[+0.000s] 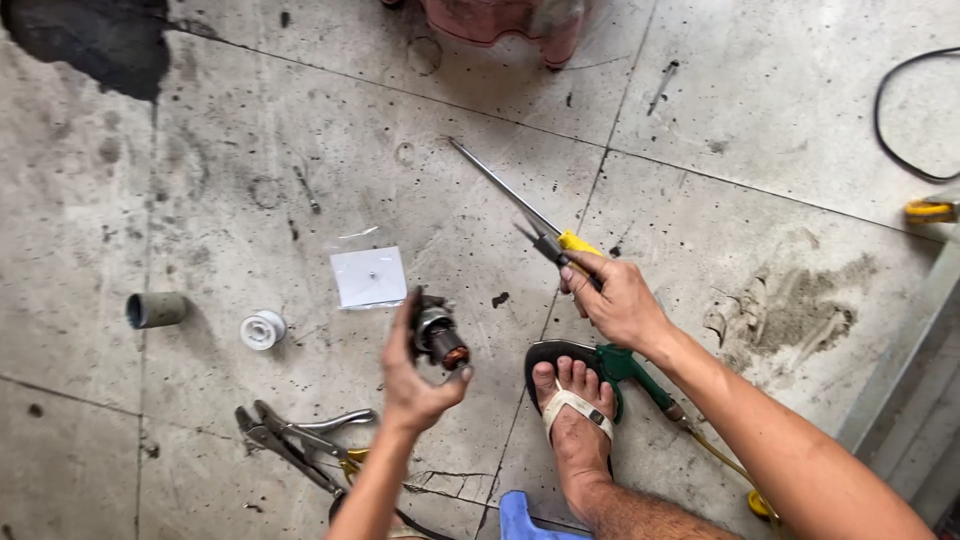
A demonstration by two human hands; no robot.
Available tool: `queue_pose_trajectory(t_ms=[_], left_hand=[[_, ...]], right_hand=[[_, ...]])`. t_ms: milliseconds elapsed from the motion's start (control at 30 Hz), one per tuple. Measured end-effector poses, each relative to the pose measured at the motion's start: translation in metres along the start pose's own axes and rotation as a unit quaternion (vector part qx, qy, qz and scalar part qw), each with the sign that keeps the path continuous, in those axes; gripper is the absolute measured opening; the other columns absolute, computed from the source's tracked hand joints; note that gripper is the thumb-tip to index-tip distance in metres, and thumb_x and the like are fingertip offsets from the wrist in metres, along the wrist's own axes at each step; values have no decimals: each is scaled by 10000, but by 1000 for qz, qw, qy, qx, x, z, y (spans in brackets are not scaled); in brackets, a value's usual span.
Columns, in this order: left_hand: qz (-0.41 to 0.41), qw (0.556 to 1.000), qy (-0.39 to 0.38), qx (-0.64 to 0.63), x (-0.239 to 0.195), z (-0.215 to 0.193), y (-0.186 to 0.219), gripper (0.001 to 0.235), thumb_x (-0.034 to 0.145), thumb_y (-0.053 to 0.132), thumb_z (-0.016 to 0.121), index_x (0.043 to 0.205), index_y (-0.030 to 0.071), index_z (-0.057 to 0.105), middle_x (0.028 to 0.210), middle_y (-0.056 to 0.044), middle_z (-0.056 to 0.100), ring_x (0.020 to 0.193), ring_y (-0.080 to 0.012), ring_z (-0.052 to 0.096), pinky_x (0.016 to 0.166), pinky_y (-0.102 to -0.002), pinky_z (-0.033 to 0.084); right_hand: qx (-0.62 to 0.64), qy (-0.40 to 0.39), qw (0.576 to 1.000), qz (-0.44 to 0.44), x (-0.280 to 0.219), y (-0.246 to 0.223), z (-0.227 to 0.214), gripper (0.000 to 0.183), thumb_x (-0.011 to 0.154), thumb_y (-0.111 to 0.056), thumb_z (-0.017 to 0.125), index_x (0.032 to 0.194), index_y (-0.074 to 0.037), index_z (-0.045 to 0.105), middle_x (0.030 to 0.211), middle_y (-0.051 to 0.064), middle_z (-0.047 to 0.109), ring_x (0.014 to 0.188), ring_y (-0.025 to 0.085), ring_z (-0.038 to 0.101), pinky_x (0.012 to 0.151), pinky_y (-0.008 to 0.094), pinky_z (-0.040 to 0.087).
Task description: Repairing a small electric motor by disassembling, greasing, and reassembling components using hand tools.
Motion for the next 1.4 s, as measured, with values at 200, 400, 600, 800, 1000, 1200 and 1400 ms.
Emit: queue_pose_trajectory(t_ms=[200,400,600,800,1000,1200,1400], left_hand=[[-80,988,-12,-133,-15,76,-45,1240,576,563,838,1544,-6,311,1285,-276,584,1156,-430,625,1020,-541,540],[-66,991,-41,-113,-37,83,-67,1171,521,473,866,1486,-7,406,1223,-204,679,1148,-361,679,1011,-470,546],[-34,996,-62,-53,-39,82,-67,1154,501,503,850,1462,0,457,1190,-215,698,1108,-419,690,978,-526,547],[-64,991,-89,-81,-38,84,-68,1164,477,474,847,1472,11,456,1203,-219,694,1123,-422,682,1007,-530,536],[-68,991,-86,-81,-35,82,-61,1129,495,491,851,1449,16,477,1181,-211,692,1104,-426,685,986,-531,540],[-61,993,-83,-64,-34,83,-60,1101,469,446,868,1428,46,505,1175,-190,688,1109,-422,684,967,-520,546],[-46,995,-83,8,-29,80,-42,1056,467,335,843,1392,-28,484,1245,-186,668,1015,-325,704,906,-394,570]], right_hand=[[-10,-68,997,38,-42,26,2,319,1013,-248,533,1182,-102,760,594,156,692,578,192,597,589,409,544],[-34,-194,973,119,-91,58,26,367,1041,-237,426,1187,-75,722,762,154,729,749,275,696,770,431,576],[-114,-200,967,111,-88,33,36,292,1024,-305,504,1112,-141,729,741,157,696,714,257,709,693,427,563],[-153,-199,962,109,-81,23,38,294,1020,-307,496,1106,-132,715,820,217,722,778,345,743,709,480,572],[-182,-201,956,114,-80,4,39,295,1018,-317,486,1101,-128,697,862,225,725,828,408,741,711,515,561],[-198,-197,952,124,-79,-3,40,290,1019,-301,483,1070,-107,693,846,242,714,835,441,730,717,520,557],[-252,-188,940,136,-80,7,48,257,1013,-294,512,929,-153,710,643,11,750,403,122,560,362,296,473]])
Point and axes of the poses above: each hand's wrist, its own x-axis towards the middle knuckle, its own z-axis out of the palm, y = z × x, the point moved 1 cm from there along x, towards the middle knuckle
